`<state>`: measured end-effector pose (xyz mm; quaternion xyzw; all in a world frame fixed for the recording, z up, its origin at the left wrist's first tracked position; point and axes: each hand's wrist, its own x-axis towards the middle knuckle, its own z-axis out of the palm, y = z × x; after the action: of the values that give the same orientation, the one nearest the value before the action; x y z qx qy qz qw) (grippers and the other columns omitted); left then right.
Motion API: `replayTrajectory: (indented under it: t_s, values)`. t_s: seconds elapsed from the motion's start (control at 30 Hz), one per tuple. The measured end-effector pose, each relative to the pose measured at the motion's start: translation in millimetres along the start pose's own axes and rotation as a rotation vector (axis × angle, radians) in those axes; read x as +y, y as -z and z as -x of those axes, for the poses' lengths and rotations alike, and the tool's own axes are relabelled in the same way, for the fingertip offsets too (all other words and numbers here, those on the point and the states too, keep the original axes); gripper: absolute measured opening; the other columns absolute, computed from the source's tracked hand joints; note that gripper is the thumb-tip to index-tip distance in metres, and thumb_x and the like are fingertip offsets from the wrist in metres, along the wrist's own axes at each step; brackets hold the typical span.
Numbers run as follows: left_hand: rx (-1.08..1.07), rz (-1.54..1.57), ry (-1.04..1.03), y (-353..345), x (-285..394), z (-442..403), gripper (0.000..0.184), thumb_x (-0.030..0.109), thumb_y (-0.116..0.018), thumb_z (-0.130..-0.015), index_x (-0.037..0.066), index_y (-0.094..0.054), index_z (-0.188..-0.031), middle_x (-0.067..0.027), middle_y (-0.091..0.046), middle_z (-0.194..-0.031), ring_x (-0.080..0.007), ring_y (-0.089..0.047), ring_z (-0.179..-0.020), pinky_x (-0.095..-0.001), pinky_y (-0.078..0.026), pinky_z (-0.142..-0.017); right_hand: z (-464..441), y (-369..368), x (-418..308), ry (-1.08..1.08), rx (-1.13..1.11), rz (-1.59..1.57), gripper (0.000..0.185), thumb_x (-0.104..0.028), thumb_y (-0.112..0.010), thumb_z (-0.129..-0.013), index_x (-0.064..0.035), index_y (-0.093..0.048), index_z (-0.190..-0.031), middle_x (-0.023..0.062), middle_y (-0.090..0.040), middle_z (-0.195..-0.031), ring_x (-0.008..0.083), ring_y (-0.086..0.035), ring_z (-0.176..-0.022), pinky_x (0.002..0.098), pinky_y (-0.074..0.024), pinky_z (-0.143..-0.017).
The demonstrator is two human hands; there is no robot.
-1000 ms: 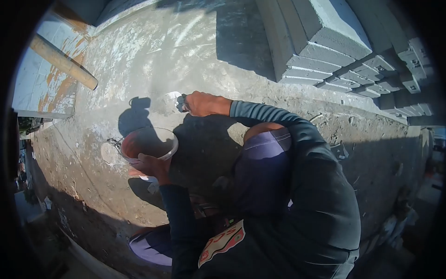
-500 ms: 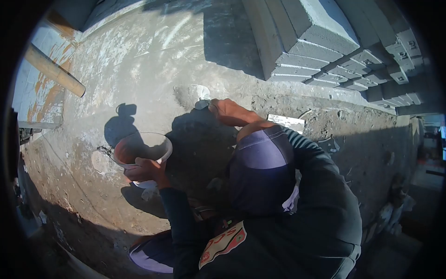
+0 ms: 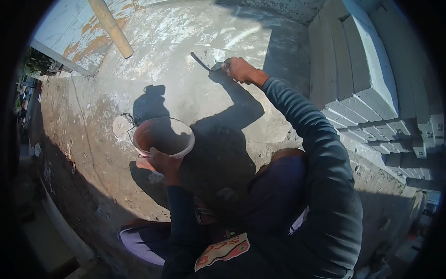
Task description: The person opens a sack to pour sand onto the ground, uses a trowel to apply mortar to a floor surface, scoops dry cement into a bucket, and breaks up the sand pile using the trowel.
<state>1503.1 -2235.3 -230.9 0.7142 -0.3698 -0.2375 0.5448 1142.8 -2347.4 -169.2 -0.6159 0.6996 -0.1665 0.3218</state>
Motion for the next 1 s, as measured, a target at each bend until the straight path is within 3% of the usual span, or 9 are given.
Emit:
replayTrajectory:
  t_s: [0.1, 0.27, 0.4, 0.5, 0.6, 0.67, 0.73, 0.87, 1.0]
  values:
    - [-0.003, 0.151, 0.115, 19.2, 3.3, -9.4, 0.045, 0.027, -0.051, -0.080, -0.005, -0.041, -0.109, -0.0228, -0.043, -0.112, -0.0417, -0.051, -0.097, -0.0532, -0.044, -0.081, -63.4, 30.7, 23.1, -0.134, 0.189, -0.106, 0.036, -0.030, -0.042, -0.097, 0.0026, -0.056, -0.093, 0.0101, -0.052, -0.060, 0.0178, -0.048, -0.043, 0.0351, -0.0370, -0.036]
    - [0.231, -0.099, -0.059, 10.4, -6.5, -5.9, 0.043, 0.026, -0.053, -0.080, -0.006, -0.041, -0.106, -0.0218, -0.042, -0.110, -0.0410, -0.050, -0.096, -0.0516, -0.042, -0.082, -25.4, -38.0, 21.6, 0.251, -0.048, -0.039, 0.031, -0.027, -0.048, -0.095, 0.0000, -0.061, -0.100, 0.0149, -0.060, -0.068, 0.0214, -0.055, -0.049, 0.0347, -0.0455, -0.049]
    - [0.343, -0.277, -0.223, -11.7, -18.6, -2.1, 0.042, 0.026, -0.055, -0.080, -0.006, -0.041, -0.104, -0.0210, -0.041, -0.107, -0.0404, -0.049, -0.095, -0.0503, -0.040, -0.083, 27.9, -44.8, -68.8, 0.099, -0.527, 0.046, 0.032, -0.029, -0.049, -0.096, 0.0003, -0.061, -0.100, 0.0209, -0.061, -0.073, 0.0295, -0.061, -0.065, 0.0423, -0.0461, -0.067]
    - [0.353, -0.310, -0.209, -14.3, -16.3, -11.3, 0.043, 0.025, -0.054, -0.078, -0.006, -0.041, -0.105, -0.0215, -0.041, -0.106, -0.0408, -0.047, -0.097, -0.0502, -0.038, -0.085, -48.2, -54.3, -64.6, 0.361, -0.098, 0.145, 0.030, -0.028, -0.049, -0.095, 0.0001, -0.062, -0.096, 0.0263, -0.063, -0.085, 0.0459, -0.059, -0.081, 0.0491, -0.0457, -0.072]
    - [0.330, -0.372, -0.145, -13.6, -11.1, -23.4, 0.050, 0.023, -0.052, -0.074, -0.008, -0.041, -0.111, -0.0244, -0.040, -0.105, -0.0425, -0.041, -0.105, -0.0517, -0.031, -0.091, -129.5, -35.3, -66.0, 0.109, 0.003, 0.119, 0.035, -0.029, -0.053, -0.091, 0.0050, -0.064, -0.094, 0.0275, -0.065, -0.086, 0.0395, -0.065, -0.084, 0.0440, -0.0523, -0.072]
    - [0.340, -0.464, -0.202, -10.5, -16.4, -33.4, 0.049, 0.025, -0.054, -0.072, -0.007, -0.044, -0.108, -0.0228, -0.041, -0.100, -0.0418, -0.043, -0.100, -0.0504, -0.033, -0.087, -163.4, -56.8, -47.6, 0.319, 0.048, 0.148, 0.034, -0.027, -0.048, -0.095, 0.0043, -0.061, -0.102, 0.0204, -0.064, -0.076, 0.0324, -0.062, -0.066, 0.0421, -0.0492, -0.064]
    - [0.336, -0.499, -0.156, -6.2, -8.9, -35.7, 0.048, 0.027, -0.055, -0.071, -0.006, -0.044, -0.103, -0.0213, -0.042, -0.097, -0.0410, -0.044, -0.095, -0.0501, -0.033, -0.084, -94.3, -55.9, -88.7, 0.154, -0.334, 0.126, 0.034, -0.026, -0.049, -0.095, 0.0049, -0.060, -0.102, 0.0240, -0.064, -0.082, 0.0368, -0.062, -0.073, 0.0437, -0.0480, -0.071]
    - [0.309, -0.491, -0.223, -8.6, -1.5, -36.5, 0.042, 0.025, -0.055, -0.071, -0.005, -0.043, -0.098, -0.0202, -0.041, -0.095, -0.0396, -0.044, -0.092, -0.0496, -0.034, -0.082, -11.6, -97.3, -73.3, 0.583, -0.396, 0.350, 0.032, -0.024, -0.049, -0.095, 0.0052, -0.059, -0.104, 0.0295, -0.061, -0.085, 0.0463, -0.057, -0.081, 0.0474, -0.0450, -0.073]
    - [0.316, -0.544, -0.164, -19.6, -11.4, -16.2, 0.043, 0.022, -0.054, -0.073, -0.007, -0.044, -0.103, -0.0219, -0.043, -0.099, -0.0408, -0.047, -0.095, -0.0515, -0.036, -0.084, 4.9, -77.5, -67.1, 0.354, -0.236, 0.262, 0.031, -0.023, -0.048, -0.095, 0.0035, -0.058, -0.107, 0.0277, -0.062, -0.083, 0.0450, -0.060, -0.082, 0.0486, -0.0463, -0.070]
